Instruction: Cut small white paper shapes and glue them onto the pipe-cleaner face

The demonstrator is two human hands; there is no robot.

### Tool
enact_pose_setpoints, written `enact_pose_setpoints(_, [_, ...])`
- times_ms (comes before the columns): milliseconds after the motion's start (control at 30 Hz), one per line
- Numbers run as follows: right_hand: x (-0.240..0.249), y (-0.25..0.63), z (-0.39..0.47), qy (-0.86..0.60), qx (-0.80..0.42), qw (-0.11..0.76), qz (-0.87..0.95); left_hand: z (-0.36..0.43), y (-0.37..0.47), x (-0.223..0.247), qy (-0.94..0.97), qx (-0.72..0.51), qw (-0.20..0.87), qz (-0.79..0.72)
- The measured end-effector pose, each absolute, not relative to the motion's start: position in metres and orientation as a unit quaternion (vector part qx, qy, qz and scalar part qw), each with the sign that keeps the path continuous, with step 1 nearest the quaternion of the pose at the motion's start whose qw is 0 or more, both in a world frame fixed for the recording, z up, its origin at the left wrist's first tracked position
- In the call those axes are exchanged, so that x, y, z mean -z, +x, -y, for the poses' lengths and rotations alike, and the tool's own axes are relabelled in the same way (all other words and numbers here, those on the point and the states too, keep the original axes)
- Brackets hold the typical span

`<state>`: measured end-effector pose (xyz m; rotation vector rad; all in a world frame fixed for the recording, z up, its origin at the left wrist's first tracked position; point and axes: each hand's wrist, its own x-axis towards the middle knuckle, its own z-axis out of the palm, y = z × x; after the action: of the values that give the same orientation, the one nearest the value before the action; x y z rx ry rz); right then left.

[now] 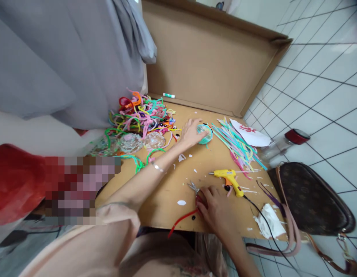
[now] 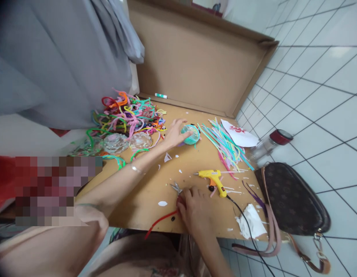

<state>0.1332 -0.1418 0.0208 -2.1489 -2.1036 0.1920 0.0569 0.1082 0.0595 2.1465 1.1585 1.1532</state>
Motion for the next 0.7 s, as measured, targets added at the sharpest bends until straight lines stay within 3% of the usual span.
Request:
enact_pose_setpoints(233, [-0.026, 0.145, 0.146, -0.693, -0.140, 0.094, 0.701, -0.157, 0.090, -0.055, 0.755, -0.258, 0.292, -0.527])
enact_pose_setpoints(333, [-0.034, 0.157, 0.139, -0.686, -0.151, 0.152, 0.696, -0.159, 0.084, -0.043, 0.758, -0.289, 0.302, -0.501])
enact_pose_setpoints(567, [-0.047, 0.185, 0.047, -0.703, -0.159, 0.433, 0.541, -0.113, 0.053, -0.009, 0.746, -0.440, 0.297, -0.403])
enact_pose_setpoints(700, [-0.040, 0.194, -0.014, -0.685, -0.178, 0.468, 0.529, -0.085, 0.040, 0.012, 0.689, -0.513, 0.377, -0.347])
